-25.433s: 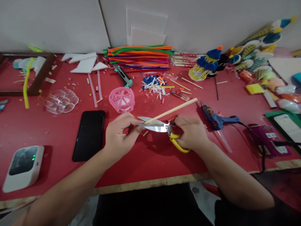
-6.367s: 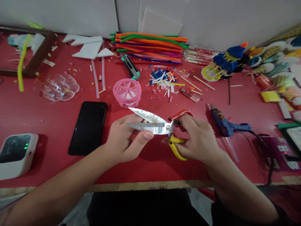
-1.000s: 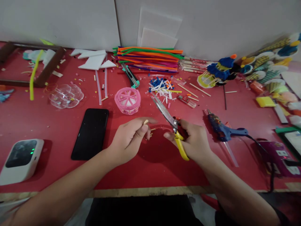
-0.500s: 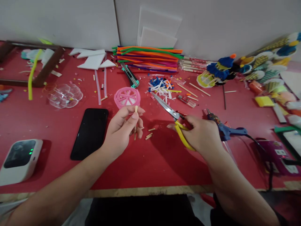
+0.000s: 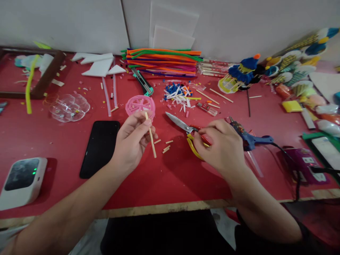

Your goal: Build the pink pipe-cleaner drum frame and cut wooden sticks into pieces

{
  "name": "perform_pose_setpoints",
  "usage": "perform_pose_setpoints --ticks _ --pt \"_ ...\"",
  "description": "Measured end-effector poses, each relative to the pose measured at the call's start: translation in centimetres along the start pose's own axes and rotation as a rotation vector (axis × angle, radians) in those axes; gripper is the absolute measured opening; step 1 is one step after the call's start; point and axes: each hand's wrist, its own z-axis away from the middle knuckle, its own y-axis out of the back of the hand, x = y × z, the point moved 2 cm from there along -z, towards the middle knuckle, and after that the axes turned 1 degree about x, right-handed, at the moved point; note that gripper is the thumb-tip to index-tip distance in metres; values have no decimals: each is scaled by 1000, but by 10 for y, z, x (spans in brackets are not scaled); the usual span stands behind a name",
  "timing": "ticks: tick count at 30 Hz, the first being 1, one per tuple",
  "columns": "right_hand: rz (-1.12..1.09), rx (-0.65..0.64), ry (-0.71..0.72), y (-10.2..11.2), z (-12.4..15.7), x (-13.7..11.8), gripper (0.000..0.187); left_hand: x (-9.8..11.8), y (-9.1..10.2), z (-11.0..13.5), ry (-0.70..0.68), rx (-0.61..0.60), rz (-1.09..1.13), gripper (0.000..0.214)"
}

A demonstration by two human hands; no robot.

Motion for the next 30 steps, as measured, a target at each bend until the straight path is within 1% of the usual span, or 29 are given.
perform_pose_setpoints --ticks 1,2,3,4,5,6,8,11,15,19,23,27,28,30 --pt "-92 21 76 -1 0 -5 18 1 0 0 2 10 -1 19" --pt "-178 3 173 -4 0 -10 16 1 0 0 3 17 -1 22" --pt "-240 -42 274 -8 1 -16 15 2 0 1 1 21 0 24" --pt "-270 -96 362 -13 3 -21 17 2 0 1 0 20 3 24" --pt "-266 -142 419 -18 5 -26 20 2 -1 2 3 15 7 22" --pt "-249 -175 442 -22 6 -29 22 2 -1 2 7 7 13 21" --pt "-230 -210 432 -30 9 -33 20 3 -1 2 18 -10 28 21" --pt "-265 -230 388 -36 11 -35 21 3 -1 2 19 -20 41 21" --pt "-297 -255 334 -36 10 -34 24 4 0 1 -11 22 7 14" --pt "-251 -242 308 -34 8 -33 25 5 1 -1 -10 72 -10 9" --pt "-244 -235 368 -33 7 -36 21 7 0 0 1 83 -21 9" --pt "-183 -251 461 -39 7 -44 34 7 -2 1 18 75 -32 9" --pt "-159 -247 470 -41 7 -46 35 6 -2 2 23 70 -34 9" --pt "-133 -224 482 -45 8 -49 31 4 -3 2 35 47 -34 11"
